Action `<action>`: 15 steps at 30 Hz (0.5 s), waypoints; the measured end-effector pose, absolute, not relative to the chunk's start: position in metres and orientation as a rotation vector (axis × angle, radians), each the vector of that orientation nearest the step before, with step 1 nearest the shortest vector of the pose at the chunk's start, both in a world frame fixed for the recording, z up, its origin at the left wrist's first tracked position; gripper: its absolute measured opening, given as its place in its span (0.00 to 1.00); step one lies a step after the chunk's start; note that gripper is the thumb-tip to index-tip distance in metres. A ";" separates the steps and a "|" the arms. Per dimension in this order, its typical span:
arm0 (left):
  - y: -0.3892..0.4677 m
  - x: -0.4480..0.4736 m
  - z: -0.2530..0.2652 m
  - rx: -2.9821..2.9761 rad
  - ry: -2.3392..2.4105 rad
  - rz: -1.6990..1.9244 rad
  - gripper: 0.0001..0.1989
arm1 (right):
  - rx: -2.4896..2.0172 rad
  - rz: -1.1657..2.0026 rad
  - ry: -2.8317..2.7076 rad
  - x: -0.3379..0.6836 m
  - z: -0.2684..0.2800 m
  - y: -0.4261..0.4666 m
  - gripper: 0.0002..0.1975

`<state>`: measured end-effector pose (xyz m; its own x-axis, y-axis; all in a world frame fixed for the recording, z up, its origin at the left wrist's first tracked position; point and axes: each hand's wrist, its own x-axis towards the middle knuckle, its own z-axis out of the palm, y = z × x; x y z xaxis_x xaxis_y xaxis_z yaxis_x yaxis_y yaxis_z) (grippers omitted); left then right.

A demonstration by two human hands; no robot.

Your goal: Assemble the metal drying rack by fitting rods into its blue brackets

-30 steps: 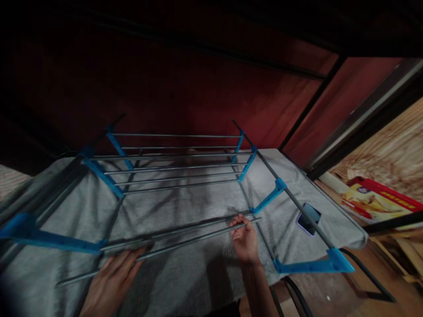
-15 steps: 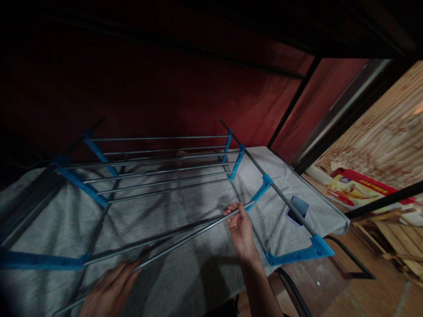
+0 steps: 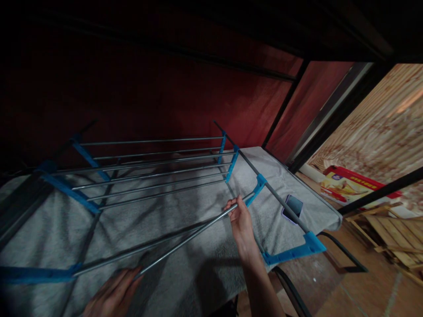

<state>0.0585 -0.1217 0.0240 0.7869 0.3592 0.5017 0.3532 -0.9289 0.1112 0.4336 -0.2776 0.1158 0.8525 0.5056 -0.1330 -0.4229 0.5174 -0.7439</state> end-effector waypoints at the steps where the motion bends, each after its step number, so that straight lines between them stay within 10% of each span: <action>1: -0.120 0.058 0.023 2.965 0.566 0.839 0.14 | -0.869 0.560 -0.118 0.436 0.119 -0.278 0.16; 15: -0.115 0.057 0.013 2.948 0.599 0.800 0.19 | -0.894 0.498 -0.211 0.453 0.147 -0.273 0.19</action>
<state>0.0568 -0.1145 0.0130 0.7938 0.3718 0.4812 0.3569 -0.9256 0.1264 0.4525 -0.2727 0.1467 0.8665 0.4983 -0.0281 -0.3260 0.5225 -0.7878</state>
